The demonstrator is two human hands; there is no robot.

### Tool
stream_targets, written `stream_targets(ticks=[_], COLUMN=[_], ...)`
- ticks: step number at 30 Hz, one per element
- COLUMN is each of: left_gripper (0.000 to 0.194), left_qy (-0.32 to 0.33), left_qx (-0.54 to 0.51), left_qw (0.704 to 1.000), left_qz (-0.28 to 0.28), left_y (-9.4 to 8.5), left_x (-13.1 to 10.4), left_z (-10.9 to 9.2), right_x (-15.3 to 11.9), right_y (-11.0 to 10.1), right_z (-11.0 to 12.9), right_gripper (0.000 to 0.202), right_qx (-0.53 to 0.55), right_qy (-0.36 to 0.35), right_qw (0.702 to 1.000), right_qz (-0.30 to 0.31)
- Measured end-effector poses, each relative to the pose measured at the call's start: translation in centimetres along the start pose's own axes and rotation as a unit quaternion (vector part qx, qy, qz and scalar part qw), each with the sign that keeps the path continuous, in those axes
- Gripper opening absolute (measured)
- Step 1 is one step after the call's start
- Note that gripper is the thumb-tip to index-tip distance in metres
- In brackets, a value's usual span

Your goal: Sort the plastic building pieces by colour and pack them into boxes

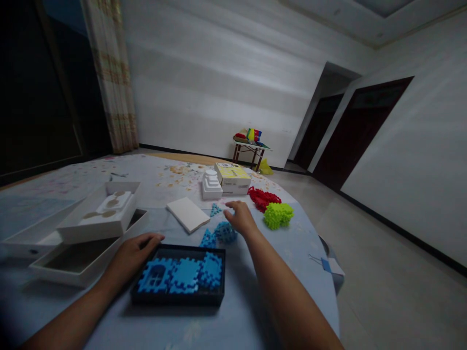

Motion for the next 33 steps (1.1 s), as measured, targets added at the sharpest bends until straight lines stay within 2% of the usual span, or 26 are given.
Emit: stream_targets(ticks=[2, 4, 9, 13, 18, 26, 29, 33], left_gripper=[0.04, 0.039, 0.038, 0.038, 0.039, 0.039, 0.039, 0.04], left_qy=[-0.005, -0.011, -0.009, -0.012, -0.003, -0.008, 0.0, 0.002], left_qx=[-0.001, -0.003, -0.013, 0.0, 0.007, 0.017, 0.018, 0.017], left_qw=[1.0, 1.0, 1.0, 1.0, 1.0, 1.0, 1.0, 1.0], left_qz=[-0.002, -0.006, 0.0, -0.004, -0.009, -0.007, -0.001, 0.002], left_y=[0.0, 0.0, 0.0, -0.1, -0.1, -0.1, 0.0, 0.0], left_x=[0.0, 0.0, 0.0, 0.1, 0.4, 0.3, 0.1, 0.0], left_z=[-0.1, -0.2, -0.2, 0.1, 0.4, 0.2, -0.2, -0.1], right_x=[1.1, 1.6, 1.8, 2.1, 1.6, 0.9, 0.6, -0.4], right_y=[1.6, 3.3, 5.9, 5.6, 4.9, 6.3, 5.6, 3.5], right_z=[-2.9, -4.7, -6.5, -6.9, -6.8, -7.3, -7.6, -6.9], right_gripper=[0.041, 0.049, 0.052, 0.048, 0.051, 0.052, 0.056, 0.06], right_qx=[-0.028, -0.04, -0.046, -0.037, -0.027, -0.037, -0.033, -0.018], right_qy=[0.047, 0.074, 0.103, 0.099, 0.055, 0.069, 0.081, 0.101], right_qw=[0.998, 0.996, 0.992, 0.993, 0.997, 0.994, 0.994, 0.994], right_qz=[0.01, 0.028, 0.058, 0.052, 0.046, 0.081, 0.073, 0.041])
Point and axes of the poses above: each hand's wrist, its own x-axis towards the middle knuckle, its own y-axis out of the palm, z = x × y, the point moved 4 cm from there along x, towards the middle knuckle, and after that the axes turned 13 degrees about -x, right-handed, at the moved point
